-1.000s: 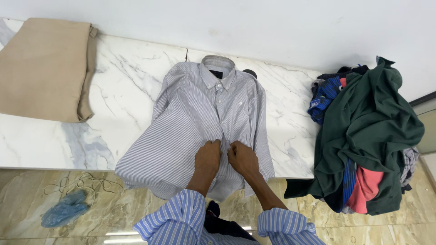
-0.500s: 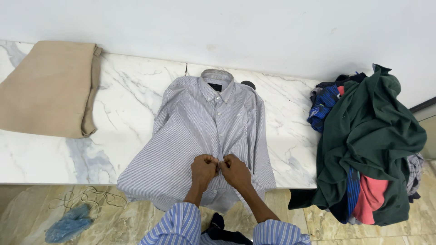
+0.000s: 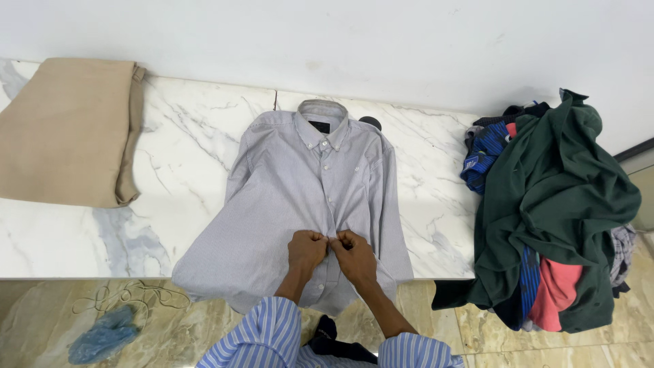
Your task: The person folds a pair of beige trousers on a marble countertop, then picks up a striped shirt, lays it flat, and buttons it from the collar down to the midsection. The person smooths the shirt after each button is fastened.
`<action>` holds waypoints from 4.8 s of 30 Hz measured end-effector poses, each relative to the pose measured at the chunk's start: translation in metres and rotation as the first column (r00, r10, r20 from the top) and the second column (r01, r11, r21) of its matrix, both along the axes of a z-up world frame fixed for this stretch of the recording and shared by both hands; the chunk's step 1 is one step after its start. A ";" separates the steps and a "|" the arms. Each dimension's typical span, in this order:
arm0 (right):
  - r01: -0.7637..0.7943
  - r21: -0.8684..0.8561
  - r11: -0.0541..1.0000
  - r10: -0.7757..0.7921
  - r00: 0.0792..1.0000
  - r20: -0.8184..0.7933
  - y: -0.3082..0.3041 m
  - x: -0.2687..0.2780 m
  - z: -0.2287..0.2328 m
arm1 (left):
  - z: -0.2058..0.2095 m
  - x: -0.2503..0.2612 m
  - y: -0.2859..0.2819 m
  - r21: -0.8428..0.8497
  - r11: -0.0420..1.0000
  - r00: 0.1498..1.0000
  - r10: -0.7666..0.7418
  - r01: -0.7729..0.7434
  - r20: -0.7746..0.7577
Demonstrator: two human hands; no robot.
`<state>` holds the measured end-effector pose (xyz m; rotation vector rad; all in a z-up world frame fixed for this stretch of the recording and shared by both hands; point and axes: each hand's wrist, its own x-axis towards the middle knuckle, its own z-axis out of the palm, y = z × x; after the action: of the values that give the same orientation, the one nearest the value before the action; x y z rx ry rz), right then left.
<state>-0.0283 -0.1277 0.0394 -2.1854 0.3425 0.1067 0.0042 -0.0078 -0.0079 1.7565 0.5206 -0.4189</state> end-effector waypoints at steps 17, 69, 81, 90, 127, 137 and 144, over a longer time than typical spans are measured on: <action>-0.190 0.260 0.947 0.227 0.966 -0.120 -0.025 0.015 -0.013 | -0.003 0.001 0.000 -0.058 0.995 0.996 0.086 -0.087 -0.017; -0.142 0.097 0.985 0.143 0.990 -0.011 -0.004 0.003 -0.014 | 0.011 -0.021 -0.007 0.103 0.974 0.977 0.191 -0.201 0.096; -0.135 0.138 0.981 0.134 0.991 0.017 -0.007 0.004 -0.020 | 0.001 -0.008 -0.014 0.146 0.986 0.995 0.071 -0.080 0.064; -0.139 -0.097 0.986 0.152 0.977 0.152 0.003 -0.009 -0.020 | -0.013 -0.025 -0.008 -0.021 0.981 0.938 0.190 -0.192 0.291; -0.184 -0.663 0.725 0.366 0.919 0.145 0.003 -0.053 -0.059 | -0.008 -0.066 0.054 0.750 0.595 0.814 -0.565 0.288 0.136; -0.205 -0.704 0.680 0.403 0.906 0.126 -0.009 -0.012 -0.062 | -0.005 -0.033 0.050 0.726 0.613 0.819 -0.561 0.312 0.121; -0.247 -0.680 0.691 0.416 0.905 0.093 -0.019 0.025 -0.061 | -0.007 0.007 0.042 0.702 0.620 0.827 -0.557 0.350 0.080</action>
<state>-0.0029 -0.1467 -0.0218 -2.9147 -0.2155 -0.1003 0.0114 0.0342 -0.0153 2.6267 -0.0460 -0.3297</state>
